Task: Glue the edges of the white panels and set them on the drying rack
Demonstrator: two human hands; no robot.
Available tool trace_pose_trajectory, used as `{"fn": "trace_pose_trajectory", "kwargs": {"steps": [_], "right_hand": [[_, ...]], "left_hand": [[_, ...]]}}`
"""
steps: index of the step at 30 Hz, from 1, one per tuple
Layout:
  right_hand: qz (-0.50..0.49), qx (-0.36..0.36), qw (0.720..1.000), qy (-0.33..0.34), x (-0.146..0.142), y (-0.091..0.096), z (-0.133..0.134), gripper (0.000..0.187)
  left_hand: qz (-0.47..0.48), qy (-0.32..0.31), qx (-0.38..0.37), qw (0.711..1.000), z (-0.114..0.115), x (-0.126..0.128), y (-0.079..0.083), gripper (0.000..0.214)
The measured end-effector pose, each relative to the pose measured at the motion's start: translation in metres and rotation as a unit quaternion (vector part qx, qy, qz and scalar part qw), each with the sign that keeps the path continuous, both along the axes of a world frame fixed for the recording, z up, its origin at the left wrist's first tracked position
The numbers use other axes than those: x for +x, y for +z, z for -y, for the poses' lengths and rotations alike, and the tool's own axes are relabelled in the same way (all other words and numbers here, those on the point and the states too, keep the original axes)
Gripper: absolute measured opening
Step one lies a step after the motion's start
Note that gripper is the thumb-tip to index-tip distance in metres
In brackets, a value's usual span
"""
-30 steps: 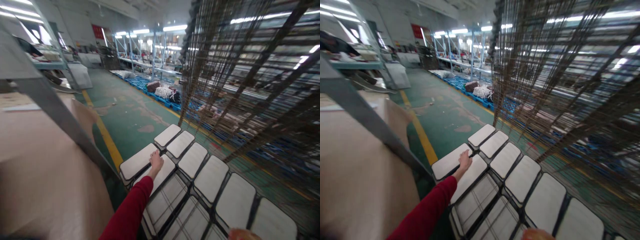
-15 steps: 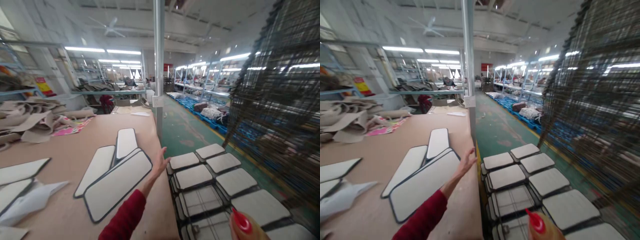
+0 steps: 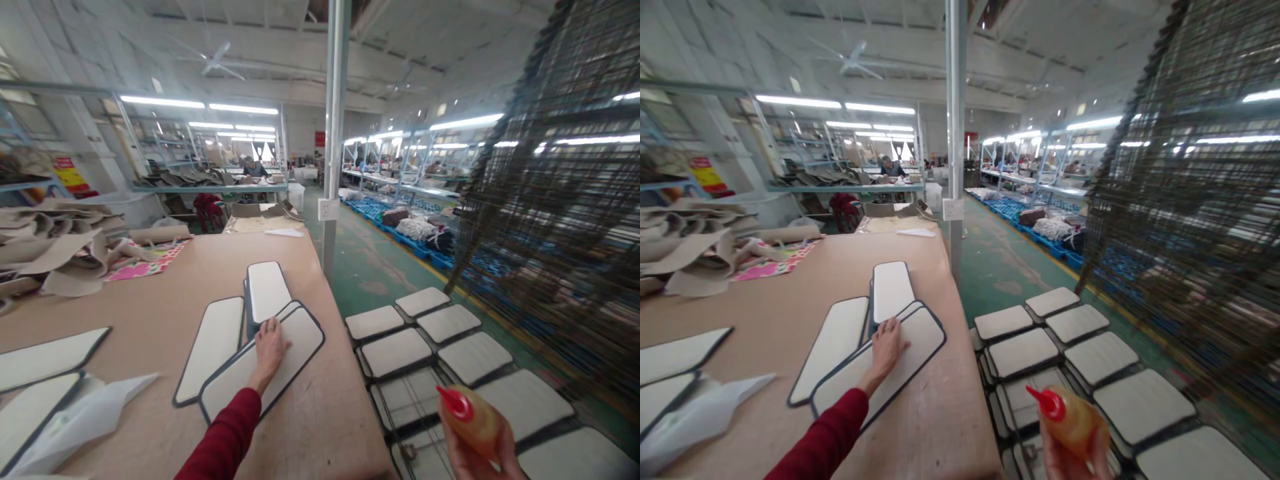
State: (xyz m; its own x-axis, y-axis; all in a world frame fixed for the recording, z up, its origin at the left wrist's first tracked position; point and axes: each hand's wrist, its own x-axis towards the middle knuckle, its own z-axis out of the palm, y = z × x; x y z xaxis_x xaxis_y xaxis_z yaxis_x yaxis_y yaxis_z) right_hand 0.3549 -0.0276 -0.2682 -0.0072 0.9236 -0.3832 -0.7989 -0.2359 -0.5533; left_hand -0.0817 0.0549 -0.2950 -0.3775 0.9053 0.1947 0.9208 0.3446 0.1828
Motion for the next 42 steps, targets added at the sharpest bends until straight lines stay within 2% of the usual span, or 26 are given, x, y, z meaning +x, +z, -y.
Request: {"fn": "trace_pose_trajectory", "kwargs": {"steps": [5, 10, 13, 15, 18, 21, 23, 27, 31, 35, 42], "right_hand": [[0.005, 0.010, 0.998, -0.064, -0.035, 0.018, 0.006, 0.038], [-0.012, 0.015, 0.980, -0.198, -0.071, 0.039, 0.007, 0.040], [-0.001, 0.040, 0.975, -0.221, -0.083, 0.059, 0.004, 0.038], [0.022, 0.065, 0.973, -0.220, -0.086, 0.078, 0.001, 0.037], [0.074, 0.135, 0.963, -0.219, -0.088, 0.113, -0.005, 0.045], [0.109, 0.216, 0.951, -0.194, -0.090, 0.153, -0.008, 0.055], [0.129, 0.277, 0.941, -0.148, -0.091, 0.177, -0.007, 0.056], [0.170, 0.365, 0.913, -0.065, -0.093, 0.214, 0.000, 0.056], [0.205, 0.394, 0.896, -0.016, -0.097, 0.232, 0.010, 0.063], [0.207, 0.399, 0.893, 0.020, -0.100, 0.239, 0.017, 0.068], [0.207, 0.394, 0.895, 0.035, -0.097, 0.240, 0.022, 0.070]], "left_hand": [[0.030, 0.017, -0.032, 0.999, -0.002, 0.000, 0.020, 0.052], [0.071, -0.066, -0.039, 0.995, 0.007, 0.018, 0.029, 0.041], [0.156, -0.138, -0.027, 0.978, 0.017, 0.027, 0.038, 0.037], [0.220, -0.184, -0.026, 0.958, 0.023, 0.029, 0.056, 0.035], [0.278, -0.263, -0.029, 0.924, 0.033, 0.028, 0.104, 0.034], [0.274, -0.347, -0.038, 0.896, 0.044, 0.026, 0.159, 0.033], [0.259, -0.402, -0.061, 0.876, 0.052, 0.026, 0.188, 0.034], [0.239, -0.482, -0.136, 0.832, 0.065, 0.031, 0.227, 0.033], [0.235, -0.519, -0.192, 0.800, 0.079, 0.043, 0.258, 0.029], [0.245, -0.545, -0.218, 0.772, 0.090, 0.053, 0.280, 0.025], [0.258, -0.555, -0.257, 0.748, 0.099, 0.061, 0.292, 0.025]]}}
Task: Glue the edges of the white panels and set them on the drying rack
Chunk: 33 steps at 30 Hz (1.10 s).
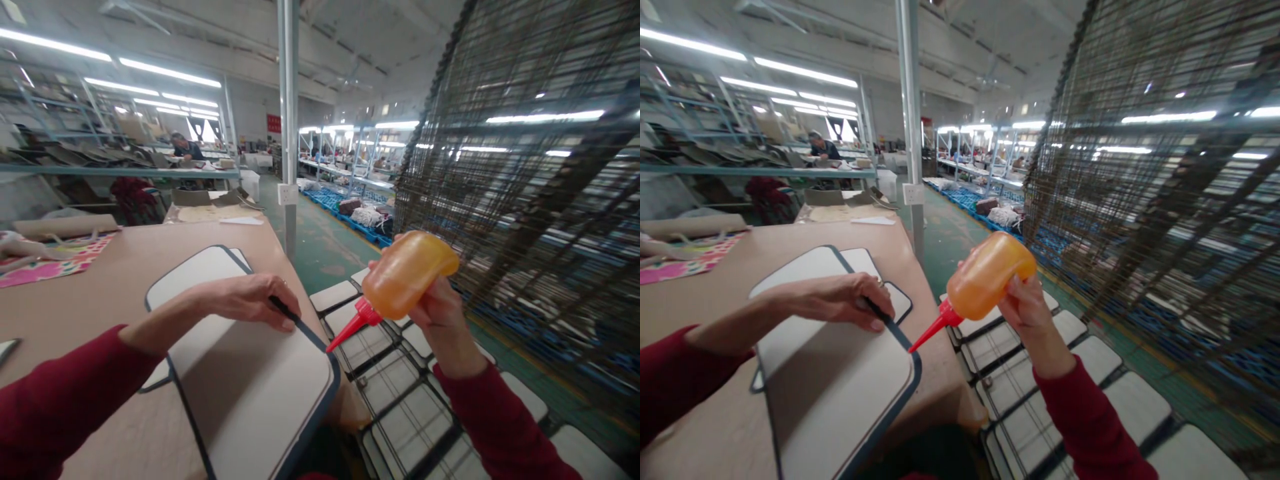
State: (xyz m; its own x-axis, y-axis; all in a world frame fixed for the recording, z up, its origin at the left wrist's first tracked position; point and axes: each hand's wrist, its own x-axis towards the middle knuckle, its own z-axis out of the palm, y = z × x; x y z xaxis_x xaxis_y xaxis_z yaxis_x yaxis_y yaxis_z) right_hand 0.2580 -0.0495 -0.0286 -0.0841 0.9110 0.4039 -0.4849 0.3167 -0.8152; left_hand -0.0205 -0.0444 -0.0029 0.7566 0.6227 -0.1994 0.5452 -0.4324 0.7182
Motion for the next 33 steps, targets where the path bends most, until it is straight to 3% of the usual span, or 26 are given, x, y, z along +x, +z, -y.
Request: {"fn": "trace_pose_trajectory", "kwargs": {"steps": [7, 19, 26, 33], "right_hand": [[-0.001, -0.008, 0.999, 0.034, -0.002, 0.000, 0.002, 0.071], [-0.011, -0.013, 0.998, 0.069, -0.005, -0.010, 0.005, 0.062], [-0.006, -0.028, 0.999, 0.036, -0.008, -0.011, 0.006, 0.051], [-0.009, -0.023, 0.997, 0.068, -0.013, -0.014, 0.004, 0.058]], "left_hand": [[0.007, -0.045, -0.014, 0.999, 0.006, 0.007, 0.008, 0.024], [0.024, -0.048, -0.024, 0.998, 0.012, 0.004, 0.007, 0.026], [0.029, -0.048, -0.035, 0.998, 0.015, 0.001, 0.010, 0.027], [0.029, -0.040, -0.031, 0.998, 0.016, -0.003, 0.009, 0.025]]}}
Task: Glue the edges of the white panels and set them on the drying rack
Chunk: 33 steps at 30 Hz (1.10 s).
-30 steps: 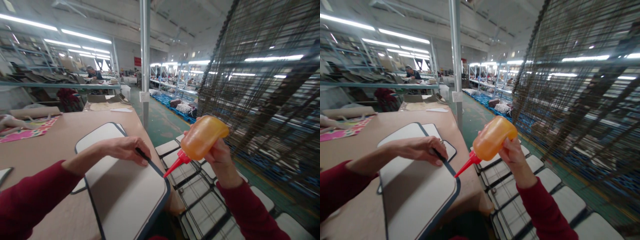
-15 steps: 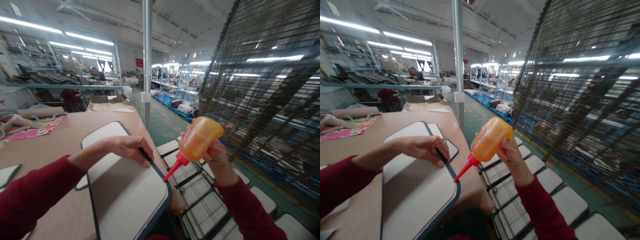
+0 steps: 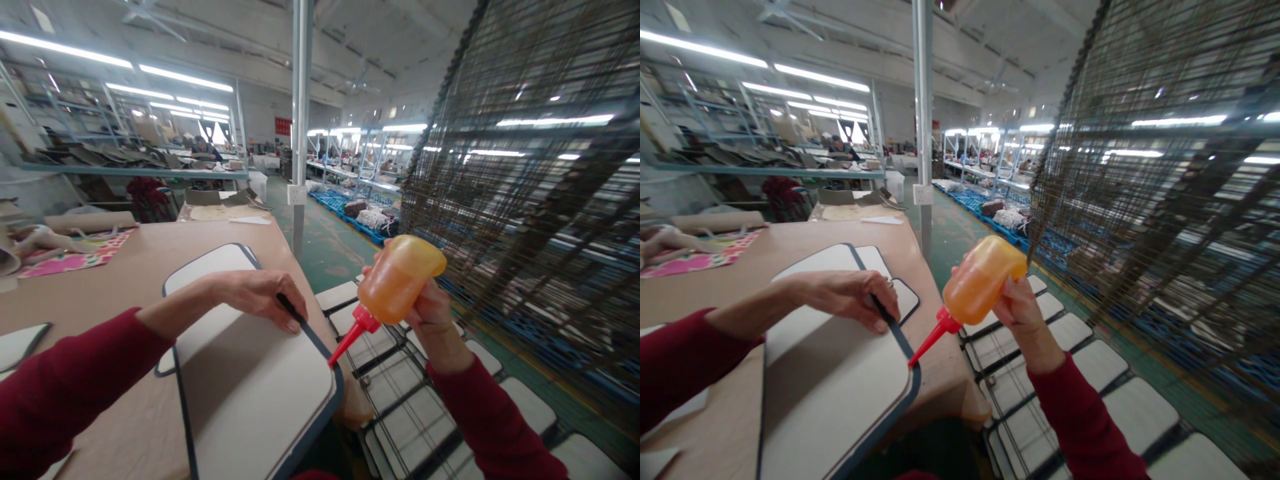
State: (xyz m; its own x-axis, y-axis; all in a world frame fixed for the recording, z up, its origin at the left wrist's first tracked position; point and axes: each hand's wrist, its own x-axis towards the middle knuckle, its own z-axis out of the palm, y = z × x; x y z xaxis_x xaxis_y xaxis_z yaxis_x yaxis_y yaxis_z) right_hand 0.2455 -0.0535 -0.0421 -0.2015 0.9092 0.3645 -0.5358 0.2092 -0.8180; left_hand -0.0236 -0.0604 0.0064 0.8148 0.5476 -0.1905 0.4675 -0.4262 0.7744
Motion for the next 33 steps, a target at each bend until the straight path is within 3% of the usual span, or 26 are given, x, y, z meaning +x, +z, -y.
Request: {"fn": "trace_pose_trajectory", "kwargs": {"steps": [14, 20, 33], "right_hand": [[-0.020, 0.001, 1.000, 0.017, -0.004, -0.002, -0.002, 0.062], [-0.028, 0.006, 0.999, 0.033, 0.000, -0.007, -0.003, 0.056], [-0.060, 0.011, 0.995, -0.079, 0.001, -0.014, -0.002, 0.059]], "left_hand": [[-0.010, 0.034, 0.005, 0.999, 0.000, -0.009, -0.006, 0.025], [-0.004, 0.037, 0.000, 0.999, -0.001, -0.015, -0.008, 0.029], [0.012, 0.094, 0.009, 0.995, -0.010, -0.027, -0.014, 0.025]]}}
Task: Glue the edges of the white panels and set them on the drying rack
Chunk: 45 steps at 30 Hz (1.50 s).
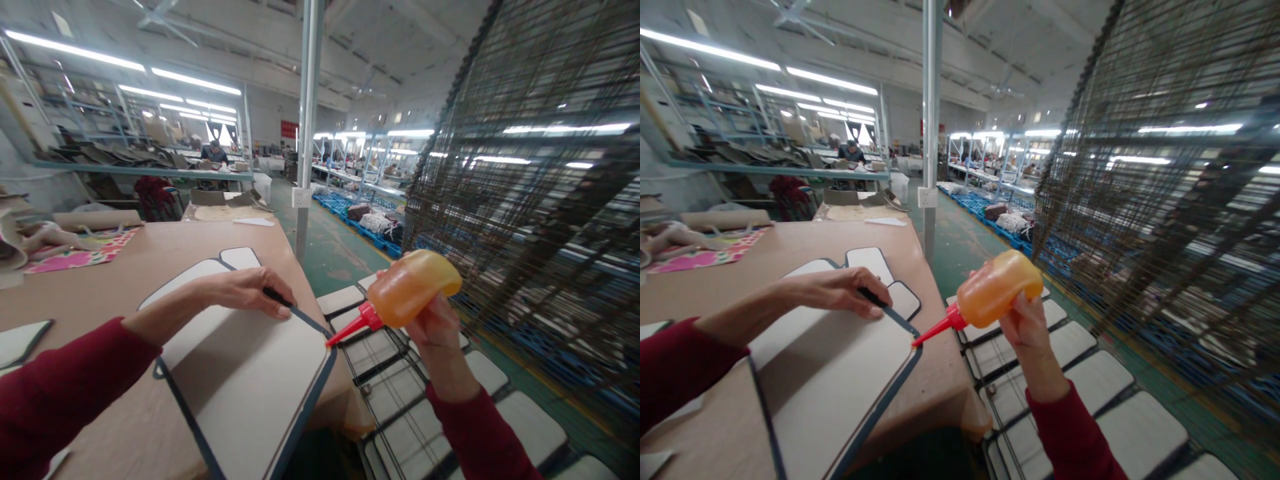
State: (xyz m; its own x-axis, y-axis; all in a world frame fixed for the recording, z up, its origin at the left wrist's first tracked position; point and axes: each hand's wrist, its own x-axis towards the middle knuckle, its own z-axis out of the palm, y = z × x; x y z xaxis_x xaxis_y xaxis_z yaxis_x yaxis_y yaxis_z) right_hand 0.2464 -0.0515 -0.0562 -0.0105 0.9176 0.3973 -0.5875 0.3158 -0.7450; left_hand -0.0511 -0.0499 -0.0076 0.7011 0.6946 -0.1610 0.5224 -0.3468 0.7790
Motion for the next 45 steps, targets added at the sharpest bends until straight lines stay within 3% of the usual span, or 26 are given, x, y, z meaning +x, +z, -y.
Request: {"fn": "trace_pose_trajectory", "kwargs": {"steps": [10, 18, 39, 45], "right_hand": [[-0.014, 0.038, 0.996, -0.084, 0.000, -0.012, 0.000, 0.055], [-0.029, 0.031, 0.995, -0.086, -0.004, -0.019, -0.003, 0.056], [-0.015, 0.021, 0.998, -0.059, -0.013, -0.025, -0.003, 0.040], [0.006, -0.001, 0.999, -0.052, -0.016, -0.024, 0.000, 0.049]], "left_hand": [[0.023, 0.068, 0.025, 0.997, -0.008, -0.008, -0.008, 0.027], [0.032, 0.127, 0.012, 0.991, -0.017, -0.017, -0.023, 0.032], [0.128, 0.218, -0.162, 0.954, -0.016, -0.024, -0.039, 0.030], [0.164, 0.221, -0.191, 0.942, -0.017, -0.027, -0.044, 0.024]]}}
